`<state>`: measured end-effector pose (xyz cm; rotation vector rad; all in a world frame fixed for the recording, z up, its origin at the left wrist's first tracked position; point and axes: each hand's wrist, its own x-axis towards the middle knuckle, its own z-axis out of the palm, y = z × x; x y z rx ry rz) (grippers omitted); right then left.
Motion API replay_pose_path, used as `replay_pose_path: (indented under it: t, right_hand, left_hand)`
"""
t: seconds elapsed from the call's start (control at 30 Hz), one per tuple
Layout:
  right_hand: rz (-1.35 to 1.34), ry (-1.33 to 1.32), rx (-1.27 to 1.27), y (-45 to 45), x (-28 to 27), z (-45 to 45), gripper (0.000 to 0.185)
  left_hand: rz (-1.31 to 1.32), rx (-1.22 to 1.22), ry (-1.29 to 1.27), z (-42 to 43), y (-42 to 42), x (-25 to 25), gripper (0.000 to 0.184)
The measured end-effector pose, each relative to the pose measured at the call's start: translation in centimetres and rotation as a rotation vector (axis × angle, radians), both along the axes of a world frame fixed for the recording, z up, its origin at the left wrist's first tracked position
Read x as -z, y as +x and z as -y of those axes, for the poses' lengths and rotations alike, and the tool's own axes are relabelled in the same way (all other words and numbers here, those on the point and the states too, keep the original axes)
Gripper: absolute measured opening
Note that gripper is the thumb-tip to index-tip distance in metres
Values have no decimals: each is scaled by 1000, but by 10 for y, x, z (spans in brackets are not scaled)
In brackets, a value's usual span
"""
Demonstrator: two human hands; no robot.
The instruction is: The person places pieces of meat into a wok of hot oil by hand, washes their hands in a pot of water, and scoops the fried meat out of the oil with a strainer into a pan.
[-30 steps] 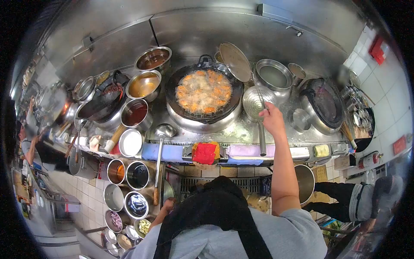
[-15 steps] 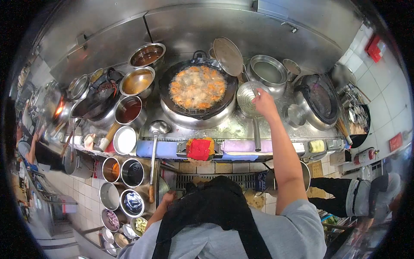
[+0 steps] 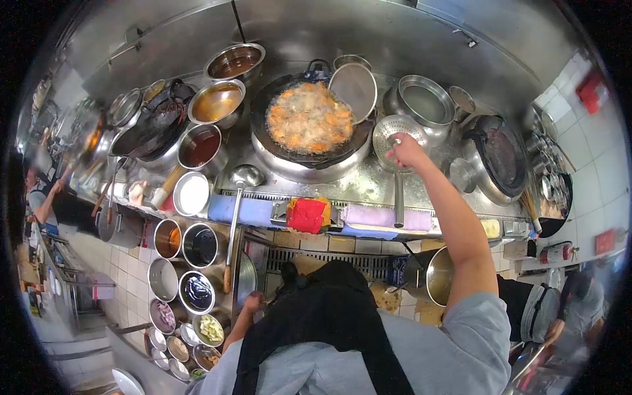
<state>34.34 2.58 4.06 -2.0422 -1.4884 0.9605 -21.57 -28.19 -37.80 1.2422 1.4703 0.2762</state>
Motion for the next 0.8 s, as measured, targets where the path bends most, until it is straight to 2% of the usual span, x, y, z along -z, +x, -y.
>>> replay_pose_path:
  t: [0.07, 0.1, 0.17, 0.27, 0.4, 0.43, 0.5, 0.53, 0.6, 0.73, 0.8]
  right_hand:
    - [-329, -99, 55, -14, 7, 5, 42]
    - [-331, -104, 52, -19, 17, 6, 42]
    - [-765, -190, 86, -31, 41, 4, 40]
    - [-851, -231, 29, -47, 50, 2, 40]
    - [-948, -234, -25, -55, 50, 10, 32]
    - [-948, -229, -40, -56, 49, 12, 30]
    - [-948, -217, -47, -54, 49, 17, 27]
    - [-943, -205, -54, -53, 49, 19, 25]
    - [-970, -201, -21, -60, 54, 25, 24]
    - [-1065, -155, 51, -56, 53, 41, 22]
    - [-1091, -138, 87, -52, 60, 49, 23]
  left_hand:
    - [-22, 7, -76, 11, 4, -18, 31]
    - [-33, 10, -115, 18, 7, -32, 31]
    - [-56, 9, -190, 30, 11, -54, 31]
    - [-35, -21, -193, 36, 10, -60, 30]
    - [93, -125, -46, 47, 5, -44, 26]
    - [90, -124, -50, 45, -2, -26, 26]
    - [90, 32, -19, 29, -14, 1, 26]
    - [91, 30, -17, 23, -10, -5, 26]
    - [164, -475, -350, 8, 3, -29, 27]
    - [147, -415, -347, -11, 8, -39, 28]
    - [96, -524, -265, -11, 17, -52, 28]
